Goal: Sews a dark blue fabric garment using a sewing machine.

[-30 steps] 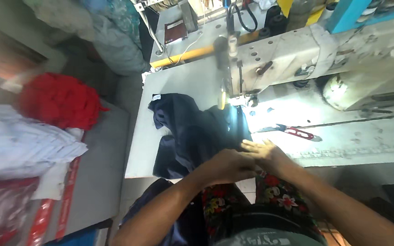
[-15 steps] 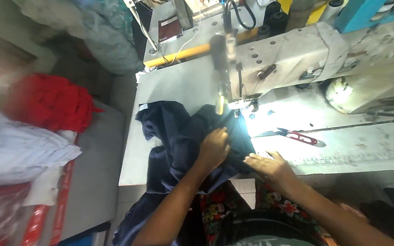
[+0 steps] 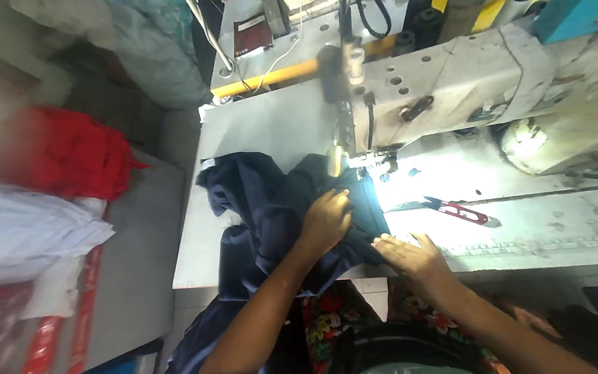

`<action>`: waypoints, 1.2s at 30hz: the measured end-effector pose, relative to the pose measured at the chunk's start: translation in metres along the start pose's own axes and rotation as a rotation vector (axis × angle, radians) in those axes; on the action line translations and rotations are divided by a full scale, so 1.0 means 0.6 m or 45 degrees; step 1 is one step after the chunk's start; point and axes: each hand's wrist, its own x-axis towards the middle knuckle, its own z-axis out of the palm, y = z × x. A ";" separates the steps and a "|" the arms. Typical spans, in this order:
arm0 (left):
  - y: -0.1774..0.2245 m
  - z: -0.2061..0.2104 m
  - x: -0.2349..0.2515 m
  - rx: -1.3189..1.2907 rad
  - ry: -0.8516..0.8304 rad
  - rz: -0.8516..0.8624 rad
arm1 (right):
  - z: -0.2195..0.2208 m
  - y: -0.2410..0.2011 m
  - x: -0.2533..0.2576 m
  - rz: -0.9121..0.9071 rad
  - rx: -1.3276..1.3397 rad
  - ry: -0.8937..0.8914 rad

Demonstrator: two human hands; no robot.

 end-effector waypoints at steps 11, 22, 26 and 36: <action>-0.025 0.000 0.032 -0.021 0.007 -0.025 | 0.008 0.014 0.032 0.006 -0.007 0.002; -0.047 -0.010 0.073 -0.020 -0.104 -0.184 | 0.028 0.040 0.068 0.003 0.016 0.014; -0.052 -0.020 0.090 0.018 -0.215 -0.283 | 0.029 0.047 0.084 -0.002 0.037 -0.005; -0.065 -0.055 0.111 -0.043 -0.208 -0.225 | 0.036 0.066 0.110 0.028 0.086 0.002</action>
